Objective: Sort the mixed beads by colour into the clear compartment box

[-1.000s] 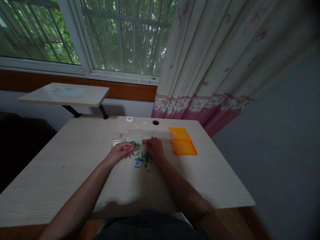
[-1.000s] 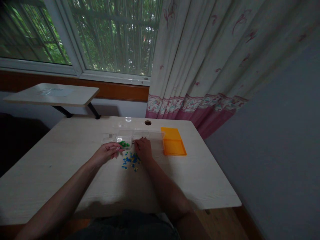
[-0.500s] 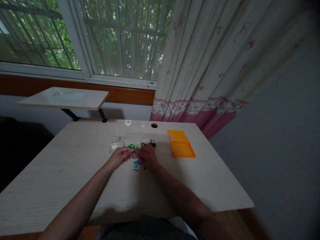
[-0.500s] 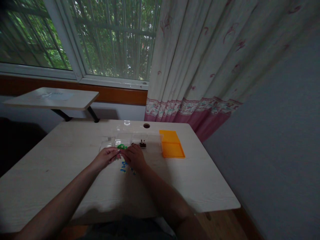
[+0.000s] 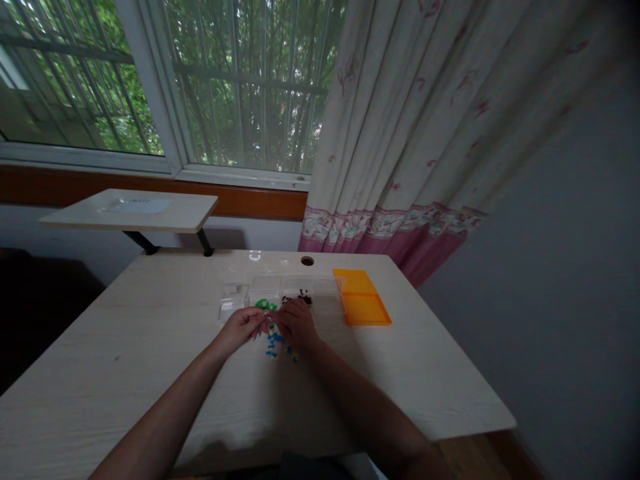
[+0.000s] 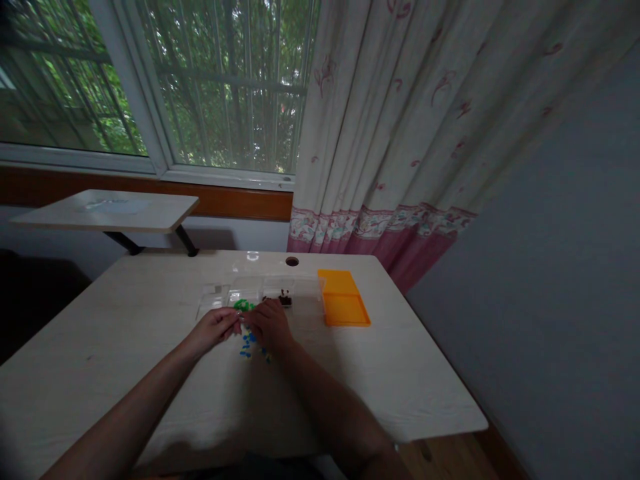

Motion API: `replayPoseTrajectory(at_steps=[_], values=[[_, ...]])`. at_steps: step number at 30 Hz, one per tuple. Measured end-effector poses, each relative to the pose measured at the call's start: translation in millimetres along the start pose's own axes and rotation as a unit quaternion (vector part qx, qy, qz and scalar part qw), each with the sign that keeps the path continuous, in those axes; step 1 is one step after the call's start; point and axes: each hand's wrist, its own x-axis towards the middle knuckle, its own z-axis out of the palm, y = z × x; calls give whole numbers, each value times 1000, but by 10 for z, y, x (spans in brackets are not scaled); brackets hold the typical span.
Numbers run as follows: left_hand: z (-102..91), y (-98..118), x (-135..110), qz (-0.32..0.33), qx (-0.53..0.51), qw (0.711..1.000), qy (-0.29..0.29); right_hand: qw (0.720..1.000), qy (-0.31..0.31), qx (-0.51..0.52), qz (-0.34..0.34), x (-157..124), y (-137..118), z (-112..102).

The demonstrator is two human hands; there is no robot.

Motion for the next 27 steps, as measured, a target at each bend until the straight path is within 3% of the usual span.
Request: replayPoseTrajectory(at_steps=[6, 10, 19, 23, 27], values=[[34, -29, -4, -9, -17, 1000, -11, 1000, -25, 2, 7, -38, 34, 15], [48, -115, -7, -4, 3, 1000, -2, 1000, -6, -7, 22, -31, 76, -26], [46, -216, -20, 12, 57, 997, 50, 972, 80, -99, 199, -42, 584, -444], [66, -151, -33, 17, 66, 996, 52, 968, 34, -115, 220, -55, 770, -637], [76, -61, -41, 28, 74, 995, 62, 968, -44, -145, 199, -105, 894, -751]])
